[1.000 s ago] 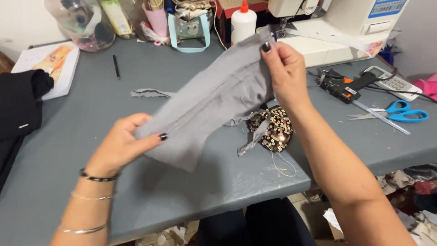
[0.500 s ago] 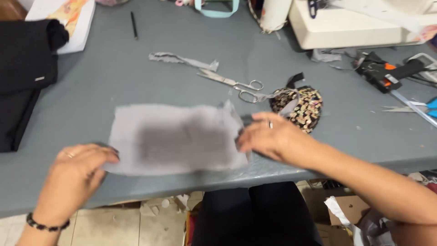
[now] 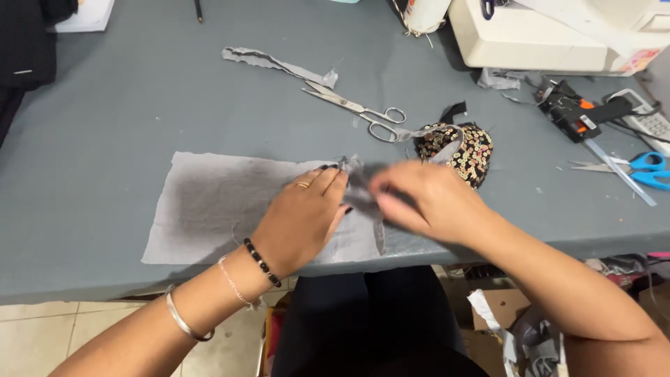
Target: Cutting a piece of grey fabric with scissors and assembling fabric scraps onto a heart-shaped ornament
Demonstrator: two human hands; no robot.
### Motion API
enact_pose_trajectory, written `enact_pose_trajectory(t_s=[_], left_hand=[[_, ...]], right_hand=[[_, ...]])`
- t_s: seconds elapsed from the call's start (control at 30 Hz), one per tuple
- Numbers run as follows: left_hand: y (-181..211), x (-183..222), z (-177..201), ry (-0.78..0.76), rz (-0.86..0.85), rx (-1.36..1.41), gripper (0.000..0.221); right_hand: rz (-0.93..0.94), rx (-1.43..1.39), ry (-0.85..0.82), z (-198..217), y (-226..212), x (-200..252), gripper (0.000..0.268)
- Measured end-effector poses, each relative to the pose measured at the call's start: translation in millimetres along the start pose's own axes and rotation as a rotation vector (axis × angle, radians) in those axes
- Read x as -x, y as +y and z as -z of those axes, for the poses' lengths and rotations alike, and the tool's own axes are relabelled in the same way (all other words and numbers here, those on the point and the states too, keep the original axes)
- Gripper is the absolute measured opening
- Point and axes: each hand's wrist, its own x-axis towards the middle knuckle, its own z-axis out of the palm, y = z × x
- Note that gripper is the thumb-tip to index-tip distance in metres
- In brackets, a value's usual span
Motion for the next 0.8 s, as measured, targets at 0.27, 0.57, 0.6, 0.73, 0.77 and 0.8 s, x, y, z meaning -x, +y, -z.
enact_pose_trajectory(t_s=[0.27,0.57,0.6,0.73,0.77,0.8], left_hand=[[1.0,18.1,-20.7,-0.073,0.165,0.071,0.071],[0.3,16.4,-17.7,-0.187,0.191,0.035,0.080],[0.6,16.6,-17.8,-0.187,0.192,0.037,0.080],[-0.7,17.1,-18.4,-0.162,0.187,0.023,0.080],[-0.3,17.4,-18.9,-0.148,0.186,0.022,0.080],[-0.5,16.9,-17.5,-0.144,0.186,0.018,0.080]], right_hand=[[-0.404,0.166,-0.228,-28.7,54.2,-59.2,0.036],[-0.337,0.001,0.040,-10.6,45.1,-20.0,0.029],[-0.337,0.002,0.038,-11.9,44.2,-16.3,0.029],[-0.328,0.090,0.085,-19.2,42.9,-2.5,0.027],[-0.298,0.165,0.081,-21.0,43.4,1.0,0.025],[-0.295,0.169,0.084,-20.0,44.4,-2.4,0.025]])
